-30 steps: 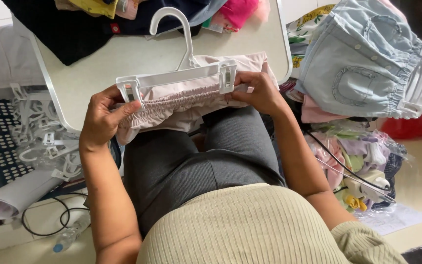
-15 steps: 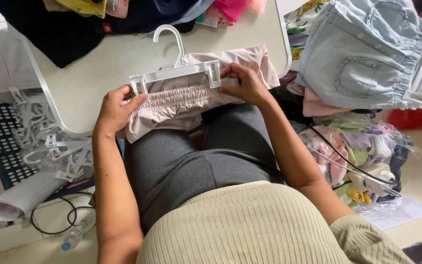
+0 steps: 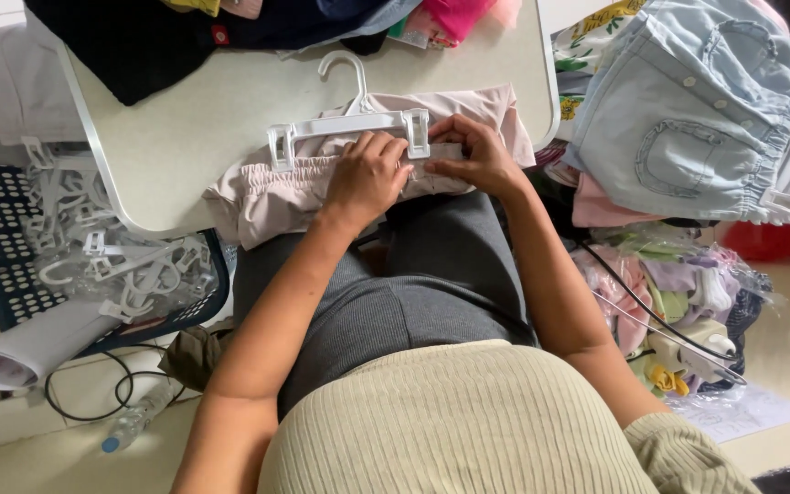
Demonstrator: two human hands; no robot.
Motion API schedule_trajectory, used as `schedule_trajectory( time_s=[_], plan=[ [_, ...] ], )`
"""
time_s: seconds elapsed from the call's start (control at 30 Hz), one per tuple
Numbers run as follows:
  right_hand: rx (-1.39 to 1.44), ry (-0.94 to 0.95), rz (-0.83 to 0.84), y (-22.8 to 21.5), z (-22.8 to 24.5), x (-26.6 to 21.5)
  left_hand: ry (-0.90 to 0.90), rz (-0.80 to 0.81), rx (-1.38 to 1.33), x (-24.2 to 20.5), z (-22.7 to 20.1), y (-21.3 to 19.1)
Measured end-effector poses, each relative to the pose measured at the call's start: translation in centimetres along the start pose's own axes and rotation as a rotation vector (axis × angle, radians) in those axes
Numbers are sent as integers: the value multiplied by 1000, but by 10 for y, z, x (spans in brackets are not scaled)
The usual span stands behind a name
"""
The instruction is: The person is picking up small garments from a pile, folding them, and then securing them onto plastic hangers.
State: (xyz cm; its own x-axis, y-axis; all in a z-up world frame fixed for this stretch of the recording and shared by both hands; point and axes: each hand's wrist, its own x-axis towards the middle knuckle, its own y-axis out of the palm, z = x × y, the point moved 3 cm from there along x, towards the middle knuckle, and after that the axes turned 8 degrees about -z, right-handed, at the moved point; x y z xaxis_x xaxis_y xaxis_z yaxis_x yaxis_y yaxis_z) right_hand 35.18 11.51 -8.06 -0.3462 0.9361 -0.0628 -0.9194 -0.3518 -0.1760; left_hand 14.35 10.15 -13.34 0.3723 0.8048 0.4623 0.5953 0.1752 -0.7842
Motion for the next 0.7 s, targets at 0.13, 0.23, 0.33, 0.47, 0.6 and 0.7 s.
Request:
schedule_trajectory(
  time_s=[0.13,0.23,0.33,0.47,0.6,0.7],
  plan=[
    [30,13,-13,-2,1,-3,-24,-27,-42,-1,3,2],
    [42,25,1,-2,1,-1,-43,-45,-90,-5,2,-4],
    [40,30,29,-3,0,2,-54,-82,-108,-3,2,-12],
    [37,50,38,-4,2,2,-100,-122,-202,1,0,-24],
    [23,56,24,-5,-2,1,-149,-107,-223,3,0,-21],
    [49,72,31,-6,-3,2,-181,-105,-236,3,1,-18]
  ],
)
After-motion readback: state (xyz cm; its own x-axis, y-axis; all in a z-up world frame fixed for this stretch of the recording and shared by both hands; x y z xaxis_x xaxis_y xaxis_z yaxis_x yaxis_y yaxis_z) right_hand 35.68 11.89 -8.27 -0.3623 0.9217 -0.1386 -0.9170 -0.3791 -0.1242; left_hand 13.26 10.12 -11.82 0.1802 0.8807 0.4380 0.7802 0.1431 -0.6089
